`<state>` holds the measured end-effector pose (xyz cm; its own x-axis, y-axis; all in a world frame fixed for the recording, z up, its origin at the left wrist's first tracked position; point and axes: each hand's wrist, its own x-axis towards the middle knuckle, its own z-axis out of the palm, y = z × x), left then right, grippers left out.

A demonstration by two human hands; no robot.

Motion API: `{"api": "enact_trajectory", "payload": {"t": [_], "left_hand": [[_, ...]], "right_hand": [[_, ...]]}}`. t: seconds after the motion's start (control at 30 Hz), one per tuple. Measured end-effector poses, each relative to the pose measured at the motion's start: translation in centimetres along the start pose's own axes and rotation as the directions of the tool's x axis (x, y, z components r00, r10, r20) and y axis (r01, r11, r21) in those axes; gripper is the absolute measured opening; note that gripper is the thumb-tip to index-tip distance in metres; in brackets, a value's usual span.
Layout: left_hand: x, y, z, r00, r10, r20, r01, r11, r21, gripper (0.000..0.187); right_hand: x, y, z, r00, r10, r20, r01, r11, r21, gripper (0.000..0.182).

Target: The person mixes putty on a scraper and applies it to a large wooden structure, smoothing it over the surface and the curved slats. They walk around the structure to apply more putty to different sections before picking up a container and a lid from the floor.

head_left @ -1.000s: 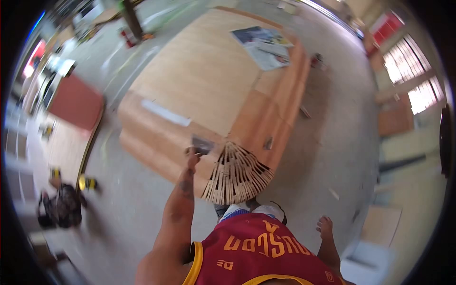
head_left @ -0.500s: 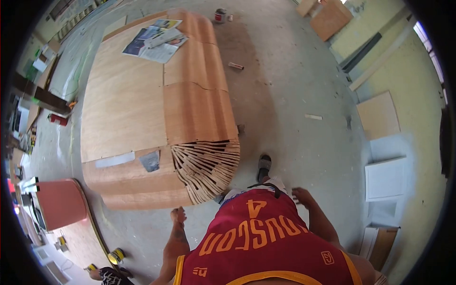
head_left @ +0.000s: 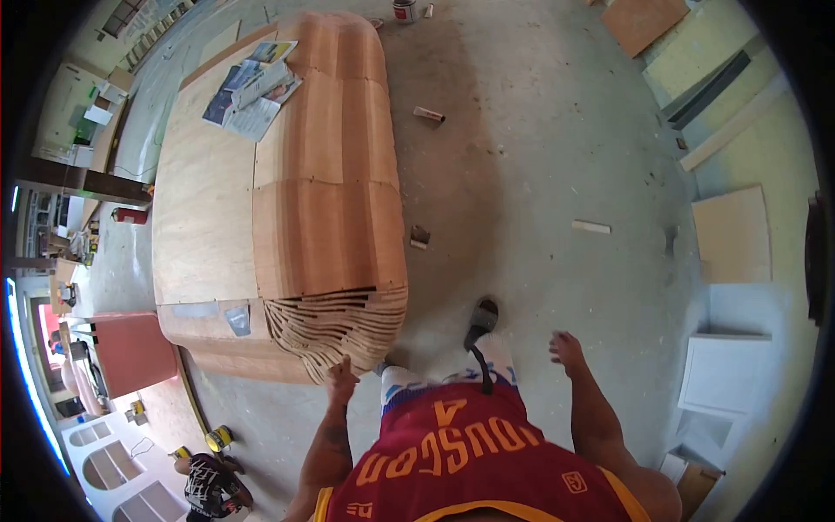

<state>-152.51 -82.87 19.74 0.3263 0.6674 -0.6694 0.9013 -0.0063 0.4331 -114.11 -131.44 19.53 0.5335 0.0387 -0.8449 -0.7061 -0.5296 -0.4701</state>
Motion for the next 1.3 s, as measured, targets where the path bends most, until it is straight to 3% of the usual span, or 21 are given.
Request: {"api": "enact_trajectory", "payload": {"t": [0.07,0.1,0.13,0.2,0.23,0.27,0.3,0.33,0.37,0.4,0.43,0.5,0.57,0.63,0.67,0.7,0.83,0.97,1.17,1.2,1.3], "left_hand": [[1.7,4.0,2.5,0.990,0.132,0.050,-0.130,0.991,-0.036,0.038],[2.0,7.5,3.3,0.990,0.052,0.133,-0.033,0.990,-0.141,0.039],[2.7,9.1,4.7,0.955,0.283,0.089,-0.279,0.959,-0.048,0.039],[5.2,11.3,8.5,0.844,0.536,0.025,-0.530,0.840,-0.111,0.041],[8.8,9.3,12.1,0.861,0.509,-0.005,-0.508,0.861,0.026,0.043],[10.1,11.8,13.1,0.924,0.321,0.208,-0.322,0.946,-0.028,0.045],[11.6,13.2,15.3,0.912,0.350,0.214,-0.324,0.934,-0.149,0.047],[14.0,14.2,17.8,0.862,0.452,0.230,-0.423,0.891,-0.163,0.050],[15.6,16.6,19.4,0.866,0.363,0.344,-0.296,0.926,-0.233,0.056],[18.4,16.6,22.2,0.844,0.283,0.455,-0.197,0.954,-0.227,0.063],[21.0,17.2,24.3,0.841,0.251,0.478,-0.200,0.967,-0.156,0.065],[25.6,19.1,27.7,0.834,0.170,0.526,-0.191,0.982,-0.014,0.069],[33.2,12.5,34.7,0.878,0.244,0.413,-0.347,0.917,0.196,0.075],[36.3,17.6,33.0,0.888,0.015,0.459,-0.091,0.985,0.145,0.083],[39.3,14.9,34.9,0.934,0.033,0.357,-0.111,0.973,0.203,0.087],[40.9,17.4,34.2,0.930,-0.070,0.362,0.009,0.986,0.168,0.091],[50.2,12.1,40.3,0.991,-0.073,0.116,0.035,0.954,0.298,0.098],[57.4,11.3,44.1,0.989,-0.077,-0.130,0.108,0.962,0.250,0.100],[60.3,14.3,45.2,0.964,-0.155,-0.216,0.221,0.919,0.326,0.086],[60.3,14.1,45.4,0.954,-0.146,-0.262,0.227,0.923,0.311,0.083],[61.9,12.6,45.9,0.956,-0.182,-0.232,0.237,0.943,0.236,0.072]], "right_hand": [[2.3,0.9,-2.9,0.995,0.081,-0.062,-0.080,0.997,0.012,0.033],[3.4,1.7,-3.8,0.987,0.143,-0.080,-0.142,0.990,0.013,0.032],[4.3,2.3,-4.3,0.987,0.149,-0.054,-0.149,0.989,0.004,0.031],[5.7,4.4,-4.0,0.991,0.135,0.013,-0.134,0.991,-0.008,0.030],[6.6,5.5,-3.0,0.992,0.110,0.054,-0.110,0.994,-0.008,0.031],[7.2,5.8,-1.5,0.987,0.138,0.086,-0.135,0.990,-0.038,0.031],[9.2,9.3,-0.1,0.980,0.059,0.189,-0.062,0.998,0.013,0.032],[10.2,11.3,2.0,0.947,-0.159,0.280,0.215,0.960,-0.181,0.032],[9.3,10.4,5.0,0.988,-0.089,0.123,0.122,0.950,-0.288,0.036],[10.6,13.7,8.2,0.881,-0.473,0.029,0.430,0.772,-0.468,0.042],[7.7,8.4,10.5,0.942,-0.335,0.000,0.303,0.854,-0.423,0.046],[7.5,2.7,15.1,0.878,-0.475,-0.068,0.395,0.795,-0.460,0.044],[6.7,3.0,17.4,0.888,-0.459,-0.009,0.383,0.751,-0.538,0.051],[5.6,-1.4,20.4,0.950,-0.311,-0.035,0.226,0.761,-0.608,0.050],[6.3,-2.6,21.7,0.963,-0.262,-0.059,0.166,0.752,-0.637,0.050],[6.7,-2.1,22.4,0.967,-0.241,-0.082,0.133,0.752,-0.645,0.050],[8.2,0.0,24.4,0.992,-0.073,-0.098,-0.004,0.786,-0.619,0.046],[8.2,2.2,25.5,0.996,0.070,-0.064,-0.094,0.814,-0.573,0.051],[7.6,4.5,25.1,0.999,-0.043,-0.008,0.028,0.783,-0.622,0.052],[6.7,7.7,24.6,0.961,-0.266,0.081,0.242,0.657,-0.714,0.047],[9.2,10.4,22.7,0.977,0.188,0.102,-0.056,0.687,-0.724,0.063]]}}
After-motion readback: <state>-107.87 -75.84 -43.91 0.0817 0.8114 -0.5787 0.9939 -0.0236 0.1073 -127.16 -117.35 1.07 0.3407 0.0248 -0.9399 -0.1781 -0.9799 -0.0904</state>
